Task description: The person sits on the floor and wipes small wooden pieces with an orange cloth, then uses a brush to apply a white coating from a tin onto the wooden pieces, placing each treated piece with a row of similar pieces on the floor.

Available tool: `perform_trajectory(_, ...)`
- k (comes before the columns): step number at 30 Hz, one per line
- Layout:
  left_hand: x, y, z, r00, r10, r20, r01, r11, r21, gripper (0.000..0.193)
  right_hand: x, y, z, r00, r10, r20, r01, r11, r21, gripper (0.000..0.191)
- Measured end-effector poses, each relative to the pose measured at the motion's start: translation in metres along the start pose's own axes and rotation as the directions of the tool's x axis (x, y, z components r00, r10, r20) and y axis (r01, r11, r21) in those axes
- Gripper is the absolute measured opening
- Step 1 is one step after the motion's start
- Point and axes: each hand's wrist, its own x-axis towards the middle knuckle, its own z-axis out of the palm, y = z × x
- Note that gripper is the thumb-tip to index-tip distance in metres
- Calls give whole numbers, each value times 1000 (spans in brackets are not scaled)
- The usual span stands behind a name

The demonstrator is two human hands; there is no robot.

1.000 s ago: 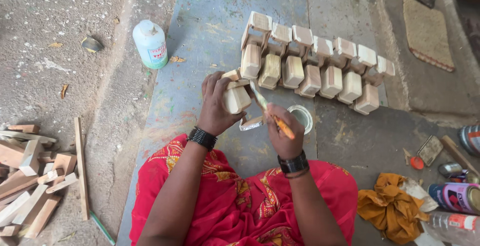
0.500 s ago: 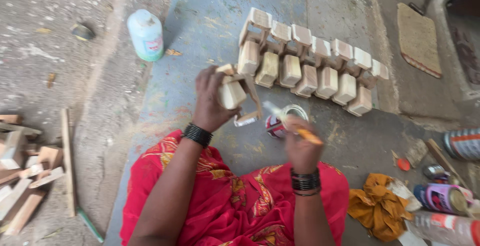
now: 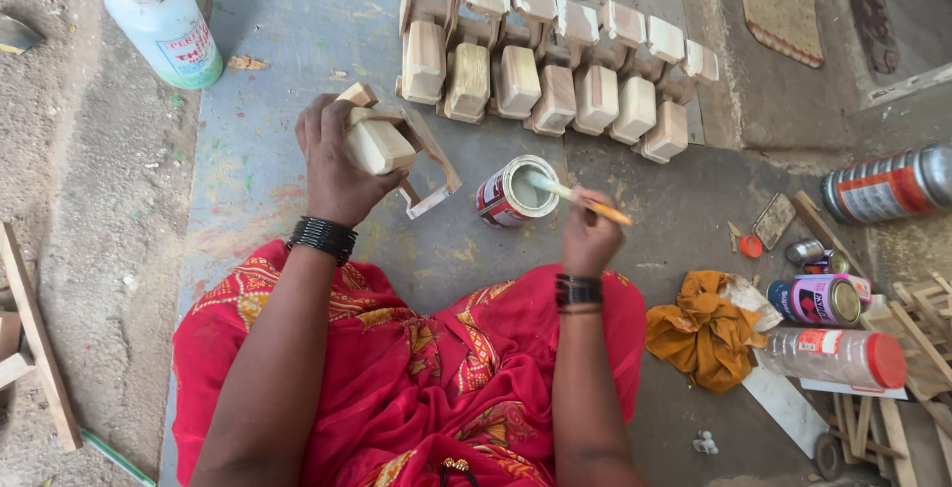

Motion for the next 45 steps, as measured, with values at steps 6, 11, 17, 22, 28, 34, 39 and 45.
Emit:
perform_trajectory(6,4,-8,4,996,-92,5,92,995,-33,104,-10,-6,-32,949,282,-143,-244,941,235,13)
perform_trajectory(11,4,-13,1,984,-180,4,180,980,-87,105,-7,30,-58,752,621,-221,-440,722,534,17)
perform_trajectory(17,1,-4,4,994,-84,-71,77,992,-95,109,15,62,-58,610,783,117,-410,186,893,22)
perform_trajectory(22,0,10,7,999,19,-27,-19,1000,-2,100,22,27,31,658,721,215,-496,202,844,23)
perform_trajectory(28,6,19,-2,998,56,4,-54,983,-178,98,49,-41,94,813,566,140,-437,431,790,17)
perform_trajectory(34,14,23,-23,992,128,-3,-126,970,-209,100,50,-78,58,879,468,-89,-298,687,663,19)
perform_trajectory(39,17,24,-33,985,172,-3,-167,953,-251,101,53,-92,44,903,424,-64,-244,630,738,19)
perform_trajectory(45,12,26,-40,986,167,-9,-161,932,-326,101,65,-86,54,915,380,-137,-182,690,700,18)
